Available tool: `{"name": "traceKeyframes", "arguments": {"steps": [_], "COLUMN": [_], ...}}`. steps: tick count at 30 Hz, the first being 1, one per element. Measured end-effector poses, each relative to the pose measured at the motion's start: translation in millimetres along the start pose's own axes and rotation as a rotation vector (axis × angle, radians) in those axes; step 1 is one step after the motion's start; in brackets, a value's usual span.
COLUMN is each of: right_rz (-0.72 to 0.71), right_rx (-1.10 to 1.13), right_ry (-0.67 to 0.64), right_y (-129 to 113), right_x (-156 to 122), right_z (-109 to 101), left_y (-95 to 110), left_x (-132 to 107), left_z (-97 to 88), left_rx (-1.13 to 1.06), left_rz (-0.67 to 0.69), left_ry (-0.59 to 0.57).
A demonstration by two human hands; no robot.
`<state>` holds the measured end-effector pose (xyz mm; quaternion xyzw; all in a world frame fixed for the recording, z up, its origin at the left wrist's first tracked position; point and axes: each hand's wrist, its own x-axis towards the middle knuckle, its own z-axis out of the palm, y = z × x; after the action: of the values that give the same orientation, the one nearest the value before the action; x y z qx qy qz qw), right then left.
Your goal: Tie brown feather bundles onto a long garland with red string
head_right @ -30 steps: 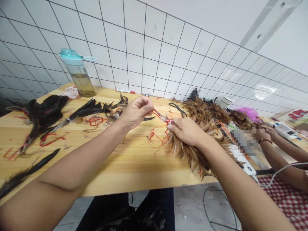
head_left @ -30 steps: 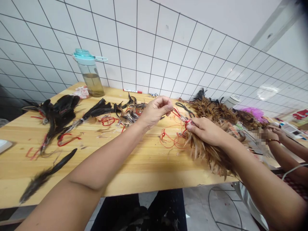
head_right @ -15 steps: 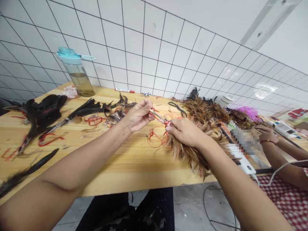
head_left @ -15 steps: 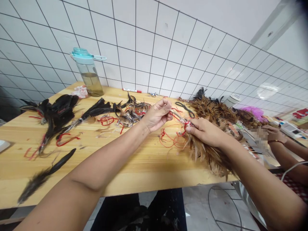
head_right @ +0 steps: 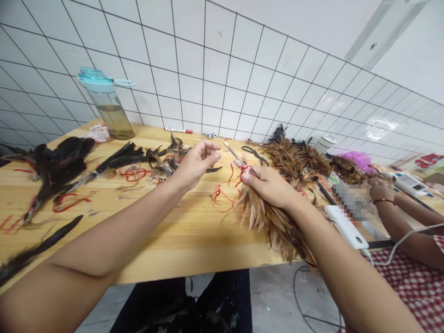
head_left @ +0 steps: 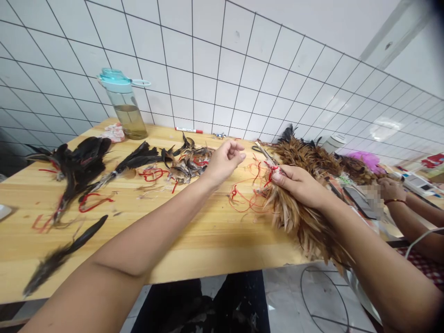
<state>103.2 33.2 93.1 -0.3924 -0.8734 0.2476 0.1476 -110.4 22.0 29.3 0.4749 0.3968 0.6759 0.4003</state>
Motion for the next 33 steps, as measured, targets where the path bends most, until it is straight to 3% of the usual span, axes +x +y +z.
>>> {"name": "traceKeyframes", "arguments": {"steps": [2, 3, 6, 8, 12, 18, 22, 29, 33], "right_rz": [0.02, 0.027, 0.044, 0.053, 0.057, 0.097, 0.111, 0.109, 0.116], "right_rx": [-0.003, -0.006, -0.018, -0.028, -0.036, -0.043, -0.033, -0.008, 0.0], "right_ry": [0.039, 0.051, 0.056, 0.043, 0.037, 0.065, 0.057, 0.052, 0.05], "right_y": [-1, -1, -3, -5, -9, -12, -11, -12, -15], "right_x": [0, 0, 1, 1, 1, 1, 3, 6, 6], "right_z": [1, 1, 2, 3, 4, 3, 6, 12, 11], "left_y": [8, 12, 18, 16, 10, 17, 24, 21, 18], "left_x": [-3, -6, -13, -16, -15, -12, -14, -12, -9], "left_z": [-0.5, 0.0, 4.1, 7.7, 10.9, 9.0, 10.4, 12.1, 9.1], "left_rx": [0.145, 0.188, 0.247, 0.275, 0.215, -0.285, -0.438, -0.37, -0.169], "left_rz": [0.185, 0.232, 0.199, 0.147, 0.08, -0.091, -0.188, -0.173, -0.017], "left_ry": [0.028, -0.012, -0.24, -0.315, -0.283, -0.225, -0.175, -0.107, -0.05]}}
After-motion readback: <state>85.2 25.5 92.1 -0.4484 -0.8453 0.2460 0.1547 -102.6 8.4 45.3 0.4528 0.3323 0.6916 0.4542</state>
